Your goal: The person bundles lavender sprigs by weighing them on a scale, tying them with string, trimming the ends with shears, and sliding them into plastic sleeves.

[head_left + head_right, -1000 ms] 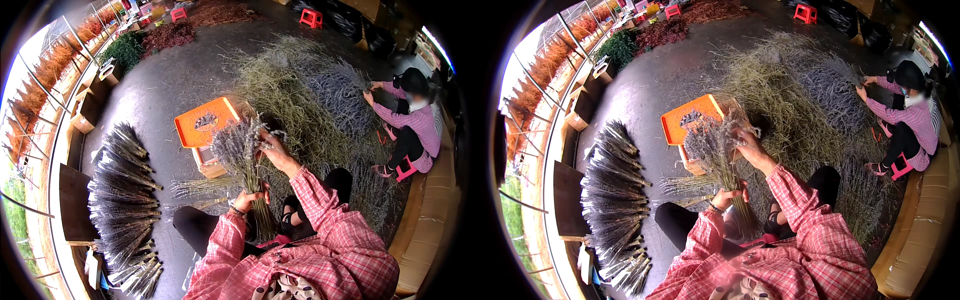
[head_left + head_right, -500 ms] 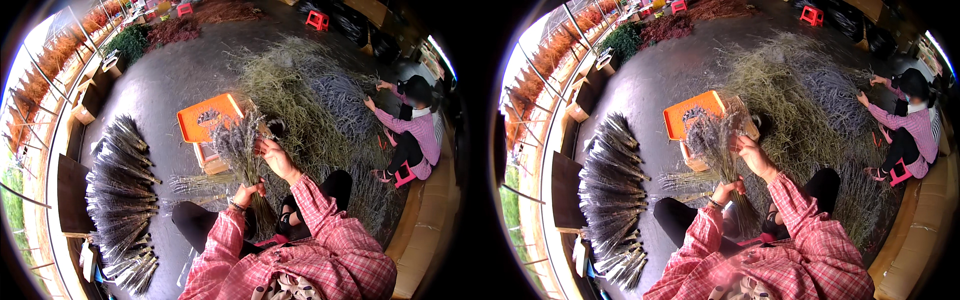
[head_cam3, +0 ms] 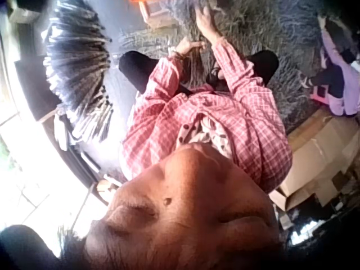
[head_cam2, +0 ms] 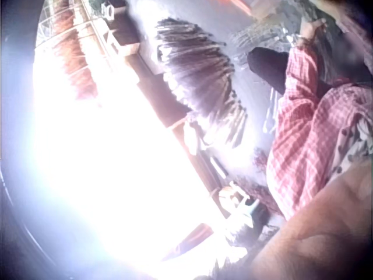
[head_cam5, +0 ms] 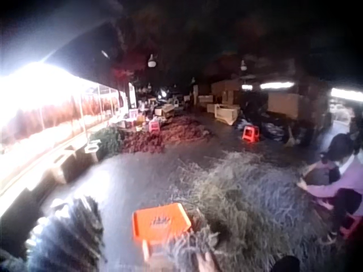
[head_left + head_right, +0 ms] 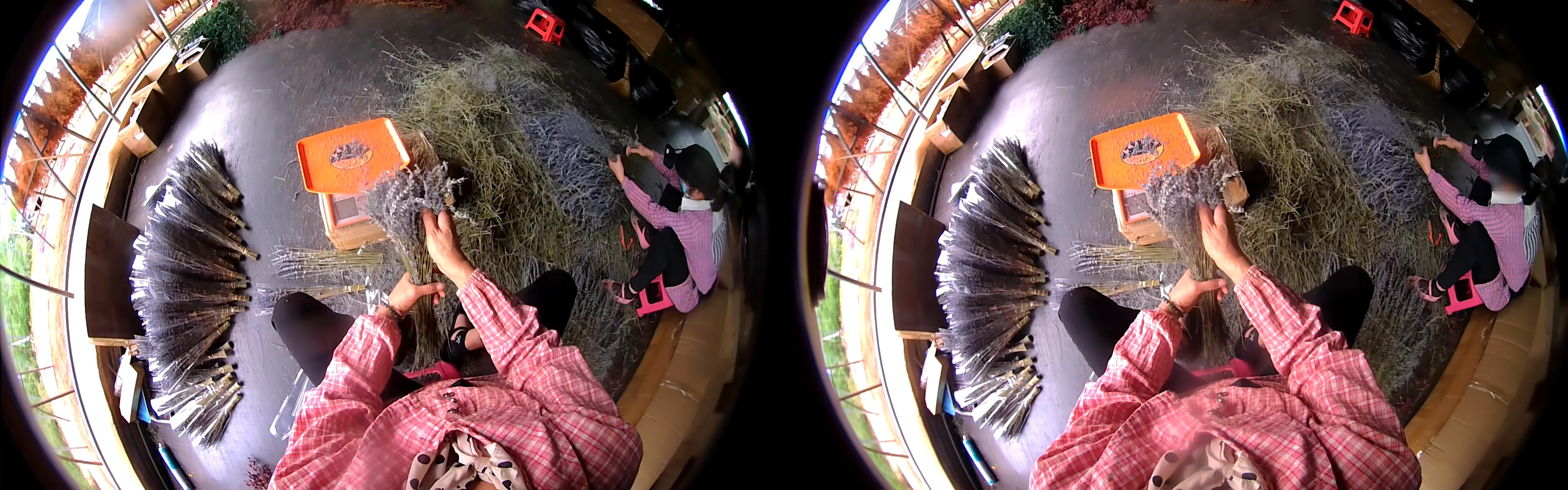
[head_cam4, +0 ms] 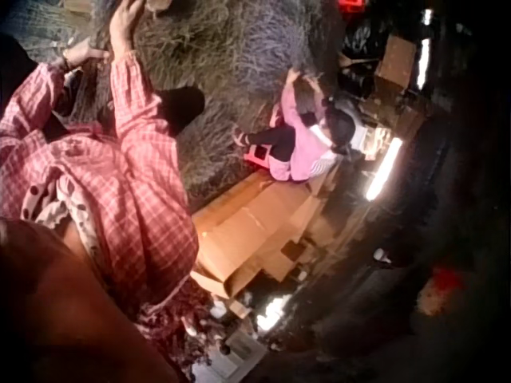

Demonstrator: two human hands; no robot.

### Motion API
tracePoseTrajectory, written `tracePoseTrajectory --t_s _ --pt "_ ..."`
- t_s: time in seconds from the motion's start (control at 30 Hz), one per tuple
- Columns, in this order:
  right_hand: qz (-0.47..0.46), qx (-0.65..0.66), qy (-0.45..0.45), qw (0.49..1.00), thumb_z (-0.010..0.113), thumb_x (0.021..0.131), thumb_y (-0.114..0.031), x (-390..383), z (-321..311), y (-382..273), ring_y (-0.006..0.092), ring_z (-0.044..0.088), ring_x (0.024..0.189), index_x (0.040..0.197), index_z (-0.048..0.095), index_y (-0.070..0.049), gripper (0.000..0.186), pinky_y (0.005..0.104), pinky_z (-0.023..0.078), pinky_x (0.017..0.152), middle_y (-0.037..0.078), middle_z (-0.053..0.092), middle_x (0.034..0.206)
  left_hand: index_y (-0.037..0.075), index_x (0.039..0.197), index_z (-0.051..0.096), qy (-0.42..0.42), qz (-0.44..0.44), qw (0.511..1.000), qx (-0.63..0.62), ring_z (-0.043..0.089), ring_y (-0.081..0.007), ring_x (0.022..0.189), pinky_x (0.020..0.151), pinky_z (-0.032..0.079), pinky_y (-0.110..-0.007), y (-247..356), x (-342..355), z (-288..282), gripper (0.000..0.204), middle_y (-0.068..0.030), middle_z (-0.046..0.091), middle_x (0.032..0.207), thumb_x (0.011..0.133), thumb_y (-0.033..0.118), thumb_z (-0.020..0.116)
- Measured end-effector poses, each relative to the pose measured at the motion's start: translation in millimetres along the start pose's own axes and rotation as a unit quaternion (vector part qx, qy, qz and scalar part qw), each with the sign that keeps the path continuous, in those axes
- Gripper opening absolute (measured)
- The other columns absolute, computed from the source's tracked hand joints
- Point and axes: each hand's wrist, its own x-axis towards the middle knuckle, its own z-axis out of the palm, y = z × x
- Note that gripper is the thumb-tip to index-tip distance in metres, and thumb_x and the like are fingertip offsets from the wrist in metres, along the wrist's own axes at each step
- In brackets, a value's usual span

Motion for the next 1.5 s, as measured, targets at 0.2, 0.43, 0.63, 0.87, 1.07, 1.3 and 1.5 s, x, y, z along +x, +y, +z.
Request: tracePoseTrajectory --t_s 0.2,0.43,0.63,0.87,1.07,1.3,1.5 --pt "0.118 0.207 -0.039 0.970 0.047 0.092 -0.040 10 -5 -23 0.0269 0.049 0.095 0.109 0.048 0.002 0.045 0.0398 0.038 0.082 0.016 0.053 0.107 -0.004 0.096 0.058 0.067 0.013 0.998 -0.005 0.049 -0.0125 0.048 0.047 0.038 -0.026 -11 2 -19 0.020 -0.0039 0.053 0.058 0.081 0.009 0.059" --pt "-0.118 0.064 0.086 0.987 0.062 0.084 -0.013 -13 -15 -23 0.0132 0.055 0.074 0.112 0.055 -0.010 0.029 0.0255 0.046 0.062 0.002 0.057 0.085 0.000 0.096 0.060 0.181 0.029 0.982 -0.039 0.040 -0.0100 0.045 0.044 0.037 -0.026 0 11 -11 0.015 0.0012 0.044 0.055 0.082 0.004 0.056" --pt "-0.171 0.019 0.059 0.983 0.066 0.078 -0.008 7 -7 -38 0.0183 0.057 0.069 0.090 0.061 -0.007 0.013 0.0289 0.046 0.059 0.006 0.059 0.080 0.000 0.094 0.061 0.198 0.016 0.980 0.008 0.047 -0.0115 0.045 0.043 0.039 -0.025 -15 14 -15 0.015 -0.0011 0.051 0.057 0.080 0.006 0.059" --pt "0.101 0.159 0.070 0.980 0.064 0.084 -0.018 9 -10 -5 0.0087 0.057 0.056 0.086 0.059 -0.002 0.017 0.0224 0.045 0.053 0.004 0.064 0.074 -0.002 0.097 0.058 0.139 0.024 0.990 -0.028 0.051 -0.0131 0.049 0.048 0.042 -0.025 -11 9 -10 0.023 -0.0038 0.055 0.060 0.077 0.008 0.065" --pt "0.123 0.218 0.075 0.965 0.064 0.084 -0.019 13 -9 0 0.0072 0.057 0.056 0.087 0.058 -0.001 0.019 0.0210 0.045 0.051 0.002 0.064 0.071 -0.002 0.099 0.057 0.115 0.039 0.992 -0.012 0.053 -0.0133 0.050 0.051 0.042 -0.025 -12 9 -7 0.026 -0.0035 0.055 0.060 0.077 0.010 0.067" --pt "0.049 0.037 0.076 0.995 0.065 0.081 -0.019 14 -16 -9 0.0185 0.062 0.058 0.083 0.058 -0.004 0.016 0.0295 0.047 0.053 0.009 0.065 0.070 -0.003 0.098 0.058 0.124 0.064 0.990 0.012 0.053 -0.0115 0.051 0.051 0.043 -0.024 -15 10 -4 0.026 -0.0034 0.057 0.062 0.077 0.007 0.069" --pt "-0.060 -0.085 0.021 0.994 0.061 0.077 -0.013 9 -18 -28 0.0293 0.064 0.069 0.083 0.059 -0.007 0.008 0.0369 0.049 0.060 0.010 0.065 0.076 0.000 0.096 0.059 0.156 0.088 0.981 0.072 0.052 -0.0101 0.050 0.048 0.042 -0.025 -26 14 -10 0.025 -0.0015 0.057 0.063 0.075 0.007 0.072"
